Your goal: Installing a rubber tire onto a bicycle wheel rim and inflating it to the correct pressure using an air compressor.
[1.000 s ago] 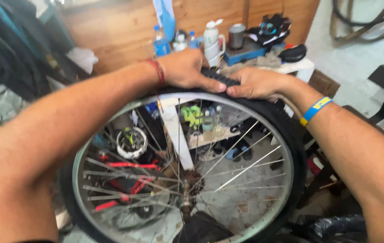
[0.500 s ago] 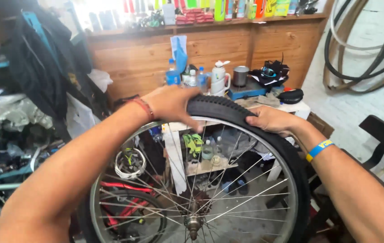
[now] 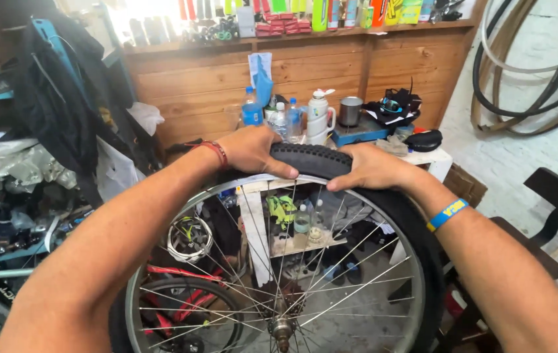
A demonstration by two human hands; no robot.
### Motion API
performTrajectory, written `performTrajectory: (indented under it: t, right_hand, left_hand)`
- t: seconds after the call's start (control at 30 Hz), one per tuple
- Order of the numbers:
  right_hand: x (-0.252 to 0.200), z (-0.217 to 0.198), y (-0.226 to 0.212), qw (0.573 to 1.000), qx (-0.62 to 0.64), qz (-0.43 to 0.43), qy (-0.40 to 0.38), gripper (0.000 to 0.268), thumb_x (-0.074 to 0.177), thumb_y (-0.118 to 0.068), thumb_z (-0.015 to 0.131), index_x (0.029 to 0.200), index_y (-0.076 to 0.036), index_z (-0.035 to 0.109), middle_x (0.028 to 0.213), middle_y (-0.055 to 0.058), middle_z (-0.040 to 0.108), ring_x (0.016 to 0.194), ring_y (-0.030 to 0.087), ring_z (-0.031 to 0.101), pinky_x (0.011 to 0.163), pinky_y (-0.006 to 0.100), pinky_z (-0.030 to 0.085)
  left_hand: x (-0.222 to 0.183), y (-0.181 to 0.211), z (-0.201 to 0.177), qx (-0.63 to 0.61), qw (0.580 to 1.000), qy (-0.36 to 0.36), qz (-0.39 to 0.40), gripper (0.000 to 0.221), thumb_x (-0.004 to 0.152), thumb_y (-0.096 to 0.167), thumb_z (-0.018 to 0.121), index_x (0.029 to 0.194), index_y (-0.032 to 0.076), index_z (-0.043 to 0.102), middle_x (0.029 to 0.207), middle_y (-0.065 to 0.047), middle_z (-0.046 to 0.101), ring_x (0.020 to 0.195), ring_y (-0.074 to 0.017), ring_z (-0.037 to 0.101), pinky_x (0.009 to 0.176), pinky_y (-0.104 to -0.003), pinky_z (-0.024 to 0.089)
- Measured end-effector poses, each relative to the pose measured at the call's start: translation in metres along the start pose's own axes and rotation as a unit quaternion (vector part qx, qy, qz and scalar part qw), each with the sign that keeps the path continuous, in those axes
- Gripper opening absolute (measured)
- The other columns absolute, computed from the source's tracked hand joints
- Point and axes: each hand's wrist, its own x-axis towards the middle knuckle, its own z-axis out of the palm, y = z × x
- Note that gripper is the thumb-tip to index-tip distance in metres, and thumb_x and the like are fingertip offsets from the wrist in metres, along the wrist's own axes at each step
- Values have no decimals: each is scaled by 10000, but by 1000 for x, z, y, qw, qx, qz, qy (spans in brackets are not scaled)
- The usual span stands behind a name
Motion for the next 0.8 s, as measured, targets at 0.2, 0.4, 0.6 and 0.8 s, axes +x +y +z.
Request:
performTrajectory:
  t: [0.2,0.4,0.6,0.8]
  right_hand:
    - [12,6,9,995,95,-8,-6,567,611,-417,975,1041,-86,810,833,92,775,825,235,716,714,378,580]
    - [28,13,34,990,138,-11,-28,489,703,-536,910,929,-123,779,733,37,706,692,184,659,537,290,511]
    - [26,-1,10,992,113,-46,-17,481,770,-580,863,1050,-197,782,824,42,722,787,196,679,609,320,540]
    - [-65,-14,30,994,91,-61,24,957,810,-486,743,1548,36,430,1492,329,541,1387,491,513,1147,557,429]
  left_hand:
    - [-4,-2,2,23,1000,0,-10,709,734,747,782,1118,152,778,1077,-121,792,1129,-340,730,945,-445,587]
    - [-30,28,-9,59,997,23,-33,724,784,787,720,1131,154,773,1063,-107,792,1110,-324,741,942,-437,584]
    - [16,62,-8,185,981,-34,52,1168,572,905,793,1500,243,538,1339,-123,704,1257,-361,661,1062,-523,516]
    - [-15,54,-11,182,981,52,32,918,771,901,629,1328,176,713,1209,-187,760,1182,-403,703,986,-515,560]
